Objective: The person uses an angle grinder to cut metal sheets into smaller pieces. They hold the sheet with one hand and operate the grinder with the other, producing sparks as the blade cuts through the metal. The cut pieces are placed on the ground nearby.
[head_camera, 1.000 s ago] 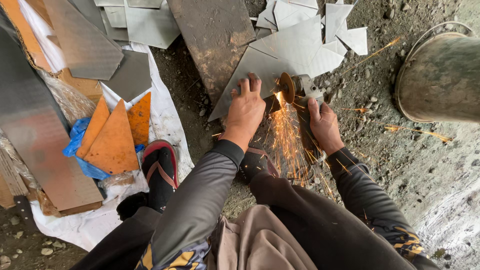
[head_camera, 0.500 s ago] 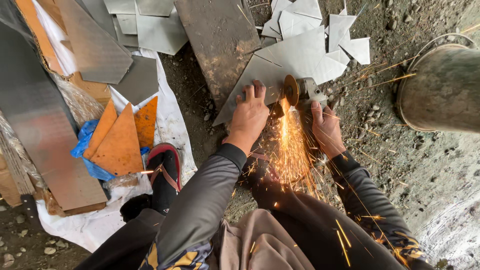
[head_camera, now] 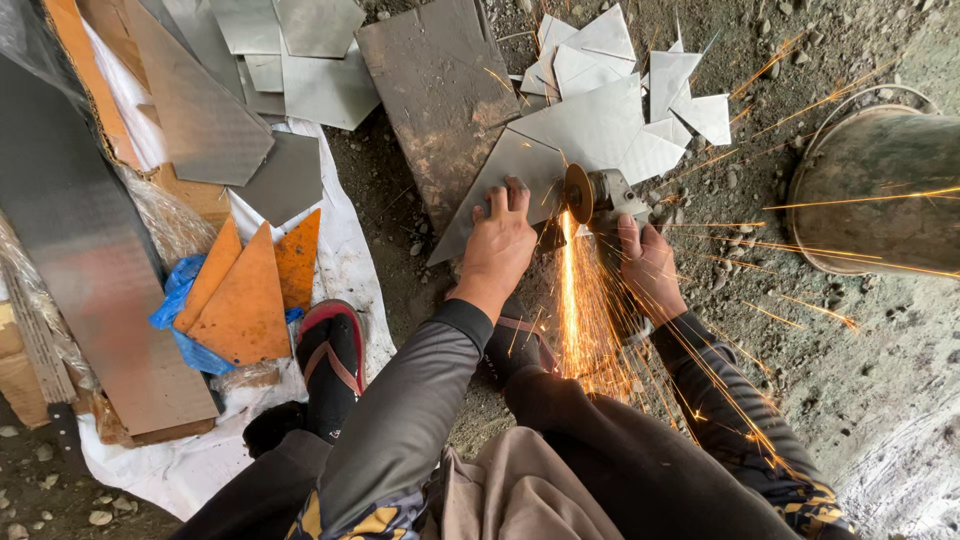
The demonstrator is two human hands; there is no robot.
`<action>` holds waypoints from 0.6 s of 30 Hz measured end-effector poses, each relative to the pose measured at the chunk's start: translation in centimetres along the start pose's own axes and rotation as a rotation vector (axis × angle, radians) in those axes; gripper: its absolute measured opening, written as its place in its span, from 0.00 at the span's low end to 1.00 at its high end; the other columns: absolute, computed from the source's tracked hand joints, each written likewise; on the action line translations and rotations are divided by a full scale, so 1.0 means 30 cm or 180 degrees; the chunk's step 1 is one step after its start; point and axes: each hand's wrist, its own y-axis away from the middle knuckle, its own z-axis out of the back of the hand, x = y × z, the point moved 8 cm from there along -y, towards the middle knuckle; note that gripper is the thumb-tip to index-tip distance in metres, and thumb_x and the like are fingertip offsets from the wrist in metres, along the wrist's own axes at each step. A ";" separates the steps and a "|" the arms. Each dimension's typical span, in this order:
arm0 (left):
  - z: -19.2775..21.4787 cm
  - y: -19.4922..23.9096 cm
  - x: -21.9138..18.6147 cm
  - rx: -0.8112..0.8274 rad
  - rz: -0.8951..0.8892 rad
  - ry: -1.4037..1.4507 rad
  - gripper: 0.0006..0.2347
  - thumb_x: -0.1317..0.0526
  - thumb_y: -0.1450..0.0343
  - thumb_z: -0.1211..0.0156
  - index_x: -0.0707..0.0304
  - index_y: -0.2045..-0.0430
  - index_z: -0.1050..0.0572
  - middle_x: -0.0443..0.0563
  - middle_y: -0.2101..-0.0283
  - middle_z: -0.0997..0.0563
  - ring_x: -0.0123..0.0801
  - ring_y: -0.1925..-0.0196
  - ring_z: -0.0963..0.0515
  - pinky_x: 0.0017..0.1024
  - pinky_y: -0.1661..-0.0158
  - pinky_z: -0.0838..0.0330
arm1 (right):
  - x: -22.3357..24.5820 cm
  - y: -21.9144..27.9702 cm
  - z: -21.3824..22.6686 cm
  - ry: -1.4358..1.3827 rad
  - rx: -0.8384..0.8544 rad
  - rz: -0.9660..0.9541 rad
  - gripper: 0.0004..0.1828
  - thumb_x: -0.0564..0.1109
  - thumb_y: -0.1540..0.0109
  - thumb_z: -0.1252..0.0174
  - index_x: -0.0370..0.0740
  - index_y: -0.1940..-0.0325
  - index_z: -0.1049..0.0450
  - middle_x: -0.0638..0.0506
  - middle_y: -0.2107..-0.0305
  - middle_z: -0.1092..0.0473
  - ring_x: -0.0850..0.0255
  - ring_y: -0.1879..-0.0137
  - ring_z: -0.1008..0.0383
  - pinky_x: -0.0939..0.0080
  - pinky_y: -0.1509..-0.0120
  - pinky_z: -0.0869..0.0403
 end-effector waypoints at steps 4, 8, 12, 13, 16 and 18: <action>0.017 -0.002 0.006 0.0052 -0.0024 0.0019 0.10 0.62 0.32 0.38 0.71 0.64 0.16 0.64 0.35 0.37 0.53 0.41 0.31 0.40 0.51 0.20 | 0.030 0.007 -0.007 -0.0411 0.0084 0.0299 0.35 0.69 0.31 0.55 0.31 0.49 0.26 0.42 0.63 0.23 0.58 0.57 0.24 0.54 0.51 0.28; 0.021 0.000 0.007 0.0162 -0.0043 0.0115 0.09 0.62 0.32 0.38 0.69 0.66 0.16 0.64 0.34 0.38 0.54 0.40 0.32 0.41 0.51 0.20 | 0.025 0.008 -0.006 -0.0110 0.0025 0.0177 0.36 0.68 0.28 0.56 0.29 0.53 0.26 0.37 0.68 0.26 0.57 0.60 0.27 0.51 0.55 0.29; 0.026 0.000 0.008 0.0135 -0.0039 0.0094 0.09 0.63 0.33 0.38 0.69 0.65 0.16 0.64 0.35 0.37 0.54 0.41 0.31 0.41 0.51 0.20 | 0.045 0.014 0.008 -0.0003 -0.0002 0.0297 0.37 0.68 0.28 0.56 0.27 0.53 0.26 0.37 0.68 0.25 0.56 0.60 0.26 0.52 0.54 0.28; 0.028 -0.001 0.010 0.0095 -0.0033 0.0027 0.10 0.63 0.33 0.38 0.70 0.65 0.16 0.64 0.35 0.37 0.53 0.41 0.31 0.40 0.51 0.20 | 0.039 0.013 0.008 0.0160 -0.0006 0.0172 0.38 0.68 0.27 0.57 0.26 0.54 0.26 0.35 0.69 0.26 0.54 0.61 0.27 0.51 0.54 0.28; 0.030 0.003 0.009 -0.0030 -0.0010 -0.0034 0.11 0.63 0.33 0.39 0.71 0.63 0.16 0.64 0.36 0.36 0.52 0.42 0.31 0.40 0.52 0.20 | 0.049 0.014 0.002 -0.0022 0.0046 0.0217 0.37 0.68 0.30 0.58 0.30 0.51 0.25 0.37 0.67 0.25 0.55 0.62 0.25 0.51 0.54 0.28; 0.022 0.005 0.006 0.0021 -0.0017 0.0005 0.10 0.63 0.32 0.39 0.71 0.63 0.16 0.64 0.35 0.37 0.52 0.41 0.31 0.40 0.52 0.20 | 0.051 0.012 0.005 -0.0002 -0.0028 0.0250 0.38 0.69 0.30 0.58 0.29 0.51 0.26 0.37 0.67 0.25 0.53 0.60 0.25 0.51 0.53 0.28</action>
